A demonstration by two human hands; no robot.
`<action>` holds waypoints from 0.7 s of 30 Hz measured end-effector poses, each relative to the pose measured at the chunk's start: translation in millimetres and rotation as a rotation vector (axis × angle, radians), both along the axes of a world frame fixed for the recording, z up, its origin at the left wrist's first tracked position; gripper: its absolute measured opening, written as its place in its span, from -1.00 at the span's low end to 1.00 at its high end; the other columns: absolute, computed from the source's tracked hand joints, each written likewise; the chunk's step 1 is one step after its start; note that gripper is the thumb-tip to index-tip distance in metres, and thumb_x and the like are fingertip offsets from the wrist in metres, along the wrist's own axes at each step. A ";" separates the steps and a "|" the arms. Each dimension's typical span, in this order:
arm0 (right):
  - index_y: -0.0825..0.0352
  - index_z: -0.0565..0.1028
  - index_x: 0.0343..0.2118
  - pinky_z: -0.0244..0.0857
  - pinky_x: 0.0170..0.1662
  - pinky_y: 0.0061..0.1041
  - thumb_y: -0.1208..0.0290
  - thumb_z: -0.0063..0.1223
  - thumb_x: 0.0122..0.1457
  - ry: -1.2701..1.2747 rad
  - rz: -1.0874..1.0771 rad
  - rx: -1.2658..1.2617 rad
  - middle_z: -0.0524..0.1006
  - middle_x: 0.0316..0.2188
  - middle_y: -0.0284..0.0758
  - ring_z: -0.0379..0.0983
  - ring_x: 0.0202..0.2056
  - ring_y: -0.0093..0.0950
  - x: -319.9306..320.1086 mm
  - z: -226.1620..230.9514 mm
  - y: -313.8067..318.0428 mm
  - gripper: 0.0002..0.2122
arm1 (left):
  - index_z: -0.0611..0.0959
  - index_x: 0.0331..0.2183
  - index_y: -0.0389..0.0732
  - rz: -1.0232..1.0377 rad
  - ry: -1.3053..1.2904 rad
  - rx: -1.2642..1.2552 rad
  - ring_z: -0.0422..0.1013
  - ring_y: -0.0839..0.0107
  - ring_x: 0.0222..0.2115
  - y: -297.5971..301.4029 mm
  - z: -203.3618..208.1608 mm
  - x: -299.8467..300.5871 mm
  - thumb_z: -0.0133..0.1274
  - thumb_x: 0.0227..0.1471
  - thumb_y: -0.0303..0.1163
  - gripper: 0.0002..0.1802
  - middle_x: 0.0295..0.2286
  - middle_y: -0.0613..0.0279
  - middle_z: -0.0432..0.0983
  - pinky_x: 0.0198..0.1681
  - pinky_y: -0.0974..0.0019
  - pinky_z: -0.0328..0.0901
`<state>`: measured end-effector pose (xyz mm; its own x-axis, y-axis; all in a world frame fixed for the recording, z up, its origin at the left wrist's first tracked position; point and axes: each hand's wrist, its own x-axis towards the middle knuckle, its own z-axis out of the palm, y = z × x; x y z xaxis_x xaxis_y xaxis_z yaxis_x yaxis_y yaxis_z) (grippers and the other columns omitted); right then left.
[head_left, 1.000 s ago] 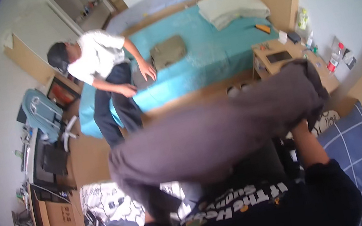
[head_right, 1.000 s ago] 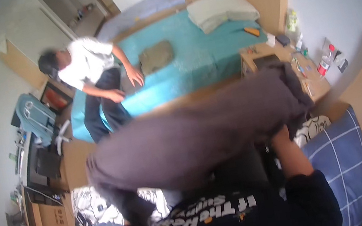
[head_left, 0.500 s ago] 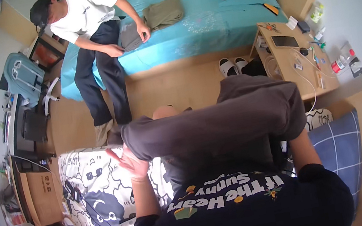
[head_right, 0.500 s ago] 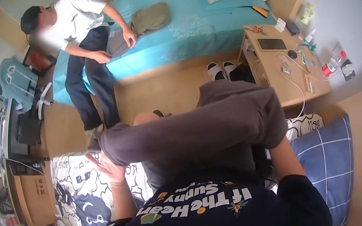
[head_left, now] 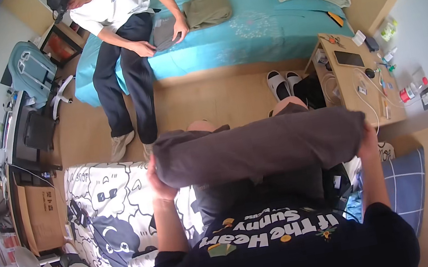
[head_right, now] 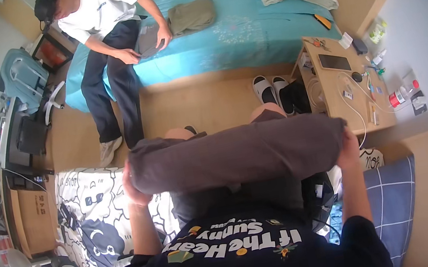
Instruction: Fold a grey t-shirt while sitting on a bed.
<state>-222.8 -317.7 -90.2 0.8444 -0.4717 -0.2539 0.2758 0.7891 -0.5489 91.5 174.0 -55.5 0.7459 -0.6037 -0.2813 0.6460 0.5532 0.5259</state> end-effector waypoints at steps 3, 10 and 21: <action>0.43 0.34 0.03 0.24 0.09 -0.29 0.19 -0.20 0.28 0.158 0.026 0.176 0.44 -0.02 -0.13 0.34 0.04 -0.28 2.0 -6.6 32.5 -0.59 | 0.40 0.06 -0.23 -0.020 0.192 0.255 0.32 0.21 0.02 6.8 -25.9 -20.2 -0.13 0.19 -0.13 -0.50 0.01 0.13 0.39 0.11 0.17 0.19; 0.40 0.40 -0.08 0.33 -0.04 -0.36 0.29 0.03 0.20 0.508 -0.009 -0.292 0.52 -0.18 -0.23 0.47 -0.17 -0.38 32.5 16.9 8.2 -0.68 | 0.45 -0.07 -0.41 0.190 -0.060 0.509 0.39 0.28 -0.10 10.8 -18.5 28.0 -0.12 0.22 -0.16 -0.53 -0.12 0.04 0.46 0.01 0.25 0.25; 0.43 0.41 -0.09 0.25 0.04 -0.40 0.29 -0.07 0.27 -0.288 -0.194 -0.580 0.50 -0.14 -0.24 0.42 -0.08 -0.41 119.3 206.3 -63.1 -0.70 | 0.51 -0.12 -0.31 0.537 -0.663 0.268 0.41 0.36 -0.17 -4.8 177.3 121.8 -0.11 0.21 -0.08 -0.54 -0.22 0.14 0.49 -0.06 0.27 0.27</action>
